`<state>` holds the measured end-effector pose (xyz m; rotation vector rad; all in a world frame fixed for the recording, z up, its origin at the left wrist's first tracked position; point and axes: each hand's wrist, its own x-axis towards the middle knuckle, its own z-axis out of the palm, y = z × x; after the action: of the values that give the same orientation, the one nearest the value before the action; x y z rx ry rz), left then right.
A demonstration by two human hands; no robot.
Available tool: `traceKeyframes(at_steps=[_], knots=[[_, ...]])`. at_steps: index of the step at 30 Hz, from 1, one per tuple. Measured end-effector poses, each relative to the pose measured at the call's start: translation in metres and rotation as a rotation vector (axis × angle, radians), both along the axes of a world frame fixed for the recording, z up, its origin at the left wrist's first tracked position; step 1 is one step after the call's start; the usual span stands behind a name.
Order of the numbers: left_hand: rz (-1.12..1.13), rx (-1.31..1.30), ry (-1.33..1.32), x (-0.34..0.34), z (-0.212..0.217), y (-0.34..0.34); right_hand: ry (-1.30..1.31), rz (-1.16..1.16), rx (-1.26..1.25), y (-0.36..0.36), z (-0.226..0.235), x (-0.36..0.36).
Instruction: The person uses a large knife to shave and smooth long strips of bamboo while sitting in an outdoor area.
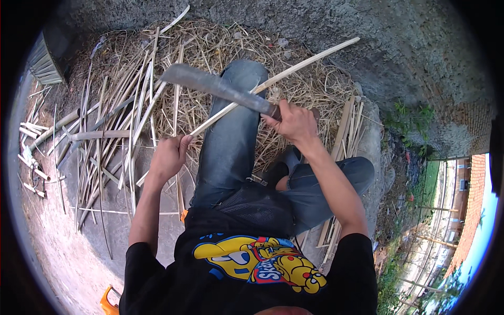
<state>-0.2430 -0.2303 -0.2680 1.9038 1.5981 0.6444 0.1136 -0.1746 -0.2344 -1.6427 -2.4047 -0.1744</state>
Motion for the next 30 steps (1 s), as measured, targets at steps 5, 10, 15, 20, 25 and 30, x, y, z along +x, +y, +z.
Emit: traceKeyframes(at_steps=[5, 10, 15, 20, 25, 30], knots=[[-0.093, 0.032, -0.025, 0.009, 0.005, 0.006, 0.17, -0.471, -0.046, 0.036, 0.029, 0.087], [-0.031, -0.019, 0.017, 0.007, 0.013, 0.01, 0.396, -0.44, -0.174, 0.038, 0.021, 0.082], [-0.051, 0.015, 0.068, 0.01, 0.012, 0.005, 1.059, -0.498, -0.456, 0.021, 0.007, 0.052], [-0.042, -0.028, 0.08, 0.016, 0.009, 0.008, 0.566, -0.227, -0.246, -0.012, -0.003, 0.004], [-0.043, 0.054, 0.118, -0.013, -0.007, -0.001, 0.174, -0.279, -0.16, -0.01, 0.013, 0.017], [-0.123, 0.081, 0.114, -0.015, 0.002, -0.003, 0.239, -0.511, -0.176, 0.054, 0.03, 0.125]])
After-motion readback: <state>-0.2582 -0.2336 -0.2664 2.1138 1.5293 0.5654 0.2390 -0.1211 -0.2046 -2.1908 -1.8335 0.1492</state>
